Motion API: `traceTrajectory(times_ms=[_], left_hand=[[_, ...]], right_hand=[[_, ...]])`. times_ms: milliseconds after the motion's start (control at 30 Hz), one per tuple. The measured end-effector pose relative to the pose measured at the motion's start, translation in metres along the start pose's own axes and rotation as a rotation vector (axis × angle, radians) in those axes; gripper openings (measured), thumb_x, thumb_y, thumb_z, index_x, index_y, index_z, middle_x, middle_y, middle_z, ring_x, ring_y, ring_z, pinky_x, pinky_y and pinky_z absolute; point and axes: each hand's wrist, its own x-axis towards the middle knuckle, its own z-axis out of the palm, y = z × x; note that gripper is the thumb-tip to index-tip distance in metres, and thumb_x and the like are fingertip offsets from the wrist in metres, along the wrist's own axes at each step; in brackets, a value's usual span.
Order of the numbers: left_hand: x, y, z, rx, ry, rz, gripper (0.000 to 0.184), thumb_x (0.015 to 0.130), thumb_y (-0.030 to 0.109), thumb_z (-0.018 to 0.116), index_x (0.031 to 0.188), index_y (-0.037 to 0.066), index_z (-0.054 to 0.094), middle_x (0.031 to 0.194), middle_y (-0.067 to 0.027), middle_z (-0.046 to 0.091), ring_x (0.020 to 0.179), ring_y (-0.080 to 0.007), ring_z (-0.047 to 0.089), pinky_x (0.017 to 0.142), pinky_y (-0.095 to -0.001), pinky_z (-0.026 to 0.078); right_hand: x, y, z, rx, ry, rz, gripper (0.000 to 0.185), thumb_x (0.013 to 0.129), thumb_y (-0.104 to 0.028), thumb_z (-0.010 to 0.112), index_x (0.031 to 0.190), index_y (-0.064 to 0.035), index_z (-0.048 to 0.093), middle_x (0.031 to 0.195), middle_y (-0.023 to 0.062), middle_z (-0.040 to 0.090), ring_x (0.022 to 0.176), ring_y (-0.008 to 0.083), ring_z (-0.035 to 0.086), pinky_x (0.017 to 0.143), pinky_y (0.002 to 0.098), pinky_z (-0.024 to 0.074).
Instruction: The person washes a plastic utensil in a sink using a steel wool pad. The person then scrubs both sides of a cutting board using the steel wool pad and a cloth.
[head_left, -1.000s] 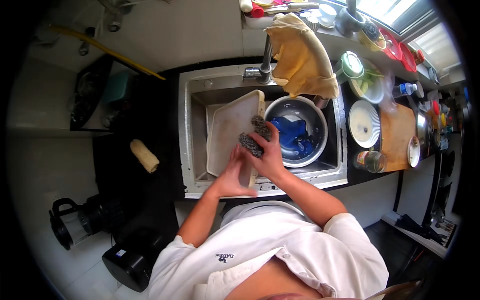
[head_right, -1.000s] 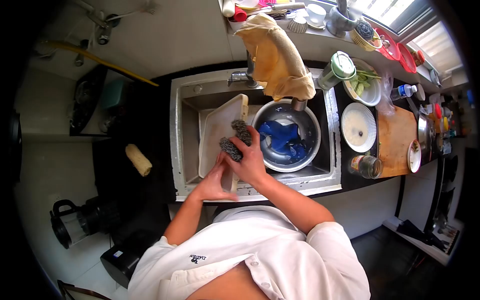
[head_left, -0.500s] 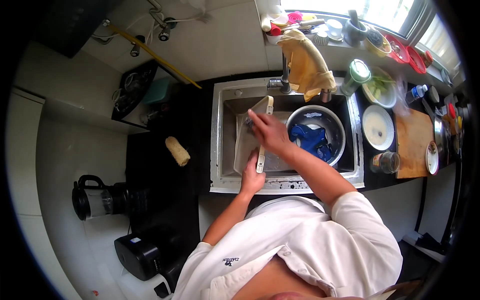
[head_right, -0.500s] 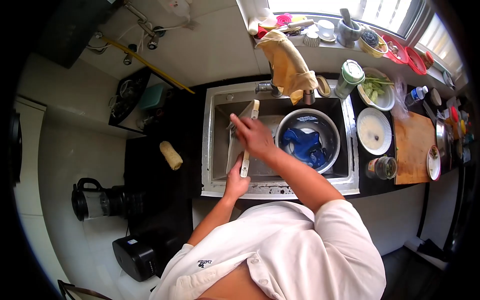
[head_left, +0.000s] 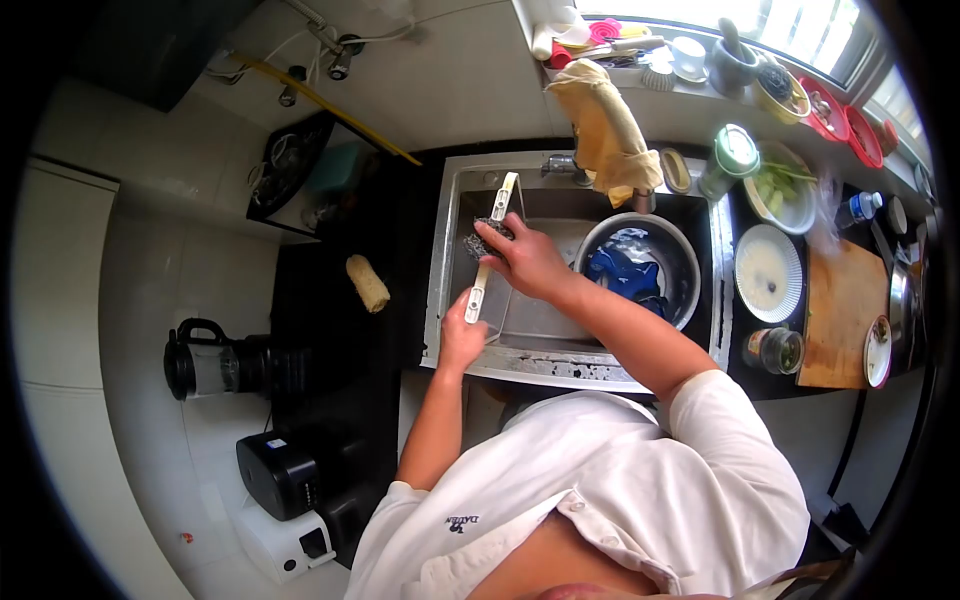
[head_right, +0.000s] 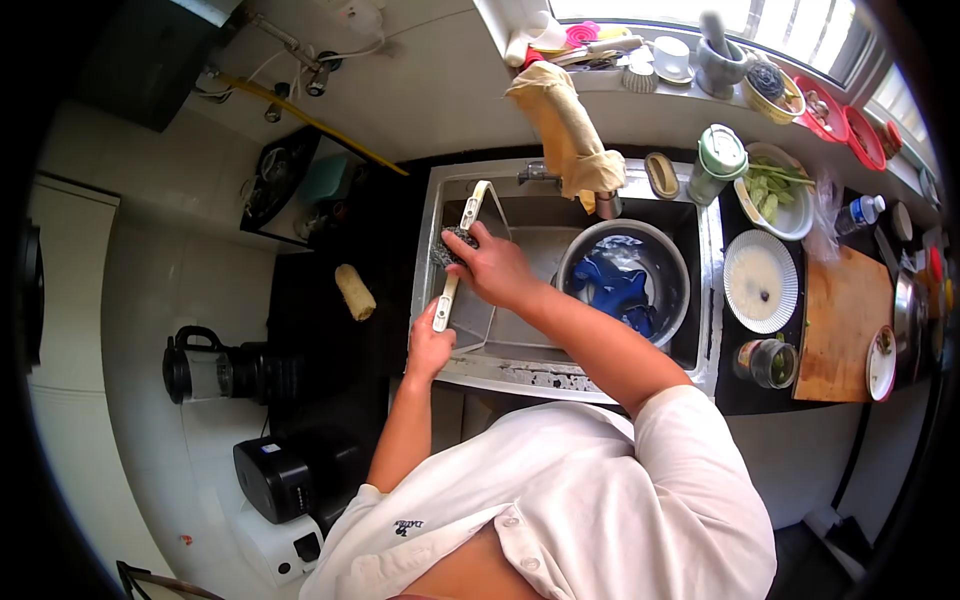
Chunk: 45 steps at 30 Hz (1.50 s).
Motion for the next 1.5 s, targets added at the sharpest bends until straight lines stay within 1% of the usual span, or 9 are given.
traceTrajectory(times_ms=[33,100,300,533,667,900,1133,1267,1500], left_hand=[[-0.001,0.01,-0.009,0.066,0.002,-0.041,0.054,0.07,-0.005,0.053,0.123,0.001,0.058,0.096,-0.0212,0.067,0.089,-0.0304,0.068,0.08,-0.0359,0.051],[0.006,-0.005,-0.018,0.081,0.023,0.012,0.04,0.073,-0.002,0.059,0.114,0.0,0.061,0.095,-0.0231,0.068,0.09,-0.0387,0.068,0.078,-0.04,0.052],[0.009,-0.008,-0.025,0.17,0.13,0.085,0.023,0.08,0.01,0.072,0.098,0.001,0.062,0.082,-0.0248,0.066,0.085,-0.0472,0.063,0.069,-0.0483,0.05],[0.016,-0.032,-0.04,0.14,0.194,0.134,0.019,0.079,0.009,0.071,0.093,0.0,0.063,0.077,-0.0244,0.064,0.08,-0.0451,0.064,0.066,-0.0454,0.051],[0.016,-0.033,-0.047,0.078,0.191,0.114,0.017,0.079,0.01,0.071,0.09,-0.001,0.063,0.076,-0.0246,0.064,0.077,-0.0454,0.064,0.065,-0.0447,0.051],[0.008,-0.044,-0.049,0.117,0.184,0.132,0.019,0.081,0.009,0.07,0.096,-0.001,0.064,0.083,-0.0258,0.066,0.083,-0.0459,0.064,0.068,-0.0481,0.052],[0.012,-0.043,-0.04,0.113,0.164,0.082,0.018,0.082,0.01,0.069,0.091,-0.003,0.061,0.079,-0.0259,0.065,0.082,-0.0469,0.064,0.068,-0.0505,0.051],[0.01,-0.049,-0.043,0.106,0.219,0.129,0.019,0.08,0.01,0.07,0.091,-0.003,0.062,0.078,-0.028,0.064,0.08,-0.0485,0.063,0.069,-0.0528,0.051],[-0.005,-0.066,-0.042,0.082,0.253,0.079,0.017,0.081,0.008,0.068,0.089,-0.003,0.057,0.076,-0.0275,0.063,0.079,-0.049,0.062,0.065,-0.0536,0.048]], right_hand=[[0.008,-0.007,0.0,-0.041,-0.011,-0.009,0.05,0.088,-0.03,0.068,0.134,-0.0165,0.056,0.105,0.0154,0.056,0.077,0.0388,0.064,0.066,0.0474,0.0528],[0.007,-0.028,0.011,-0.087,-0.053,-0.059,0.047,0.088,-0.031,0.067,0.13,-0.0132,0.057,0.102,0.0132,0.058,0.071,0.0367,0.064,0.062,0.0464,0.0535],[0.024,-0.027,0.031,-0.215,-0.004,-0.181,0.039,0.09,-0.031,0.064,0.121,-0.0078,0.058,0.095,0.0109,0.06,0.065,0.0337,0.065,0.056,0.0443,0.0528],[0.028,-0.056,0.048,-0.211,-0.09,-0.24,0.029,0.089,-0.028,0.064,0.109,-0.006,0.063,0.091,0.0121,0.06,0.068,0.0329,0.066,0.058,0.0439,0.0536],[0.06,-0.047,0.044,-0.331,-0.014,-0.073,0.022,0.089,-0.029,0.064,0.099,-0.009,0.063,0.088,0.0117,0.061,0.067,0.0326,0.066,0.057,0.0435,0.0536],[0.051,-0.072,0.051,-0.313,-0.264,-0.187,0.029,0.083,-0.031,0.071,0.106,-0.0124,0.068,0.094,0.0119,0.059,0.07,0.0323,0.067,0.061,0.0422,0.0539],[0.056,-0.064,0.059,-0.484,0.09,-0.067,0.027,0.085,-0.03,0.069,0.105,-0.0124,0.066,0.095,0.0111,0.058,0.066,0.0315,0.065,0.055,0.0431,0.0526],[0.032,-0.078,0.06,-0.318,-0.239,-0.238,0.031,0.085,-0.028,0.069,0.111,-0.0113,0.066,0.096,0.0123,0.057,0.069,0.0328,0.065,0.058,0.043,0.0538],[0.063,-0.036,0.041,-0.17,0.219,-0.072,0.029,0.087,-0.019,0.071,0.113,-0.0087,0.066,0.094,0.0145,0.058,0.072,0.0344,0.063,0.062,0.0423,0.0522]])
